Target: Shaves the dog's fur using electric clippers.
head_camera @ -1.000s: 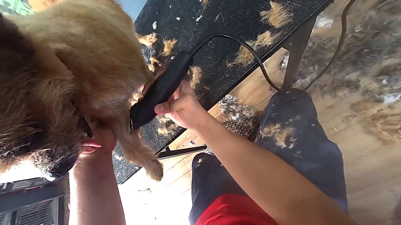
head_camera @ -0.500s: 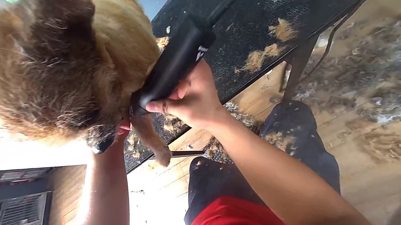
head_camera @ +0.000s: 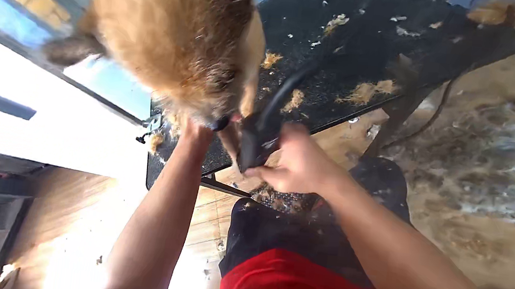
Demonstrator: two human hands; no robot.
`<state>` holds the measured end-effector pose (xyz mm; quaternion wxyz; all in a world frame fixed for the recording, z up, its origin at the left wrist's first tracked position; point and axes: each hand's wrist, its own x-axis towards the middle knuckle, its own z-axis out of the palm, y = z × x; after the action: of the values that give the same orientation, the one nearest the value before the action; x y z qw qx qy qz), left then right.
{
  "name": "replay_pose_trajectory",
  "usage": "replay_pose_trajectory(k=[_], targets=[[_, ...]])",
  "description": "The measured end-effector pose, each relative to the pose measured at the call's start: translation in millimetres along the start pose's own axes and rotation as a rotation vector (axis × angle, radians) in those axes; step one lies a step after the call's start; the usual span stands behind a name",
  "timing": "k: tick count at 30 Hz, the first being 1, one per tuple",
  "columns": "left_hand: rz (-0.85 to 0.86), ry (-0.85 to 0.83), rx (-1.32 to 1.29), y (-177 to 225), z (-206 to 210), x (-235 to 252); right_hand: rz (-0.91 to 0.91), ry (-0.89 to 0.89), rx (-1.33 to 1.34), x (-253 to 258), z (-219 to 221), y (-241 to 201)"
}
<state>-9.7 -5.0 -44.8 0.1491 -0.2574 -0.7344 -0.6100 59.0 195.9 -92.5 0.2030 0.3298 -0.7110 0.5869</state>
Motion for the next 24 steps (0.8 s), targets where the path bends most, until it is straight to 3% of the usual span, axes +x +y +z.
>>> replay_pose_trajectory(k=[2,5,10,13,15,19,21,24], targets=[[0.082,0.015,-0.081,-5.3,5.2,6.8,-0.066,0.177,0.095,7.8,-4.8,-0.5],[0.042,0.087,0.029,-0.2,17.6,13.7,-0.212,0.361,0.028,16.2,3.8,-2.0],[-0.076,0.211,0.239,11.7,34.4,29.3,-0.254,0.18,-0.151,-17.7,22.2,10.5],[-0.086,0.232,0.284,13.1,34.1,31.9,-0.013,-0.084,-0.29,-27.5,6.2,0.3],[-0.08,0.224,0.369,16.5,32.2,31.4,0.023,-0.039,-0.181,-19.6,-9.1,-7.3],[-0.077,0.231,0.576,25.2,34.8,31.9,-0.298,0.284,0.033,9.3,-2.5,-14.2],[-0.152,0.254,0.539,31.1,38.9,33.7,-0.312,0.293,-0.034,8.0,9.5,-11.7],[-0.193,0.231,0.491,36.8,40.1,34.8,-0.154,0.131,-0.185,-19.4,21.1,0.8]])
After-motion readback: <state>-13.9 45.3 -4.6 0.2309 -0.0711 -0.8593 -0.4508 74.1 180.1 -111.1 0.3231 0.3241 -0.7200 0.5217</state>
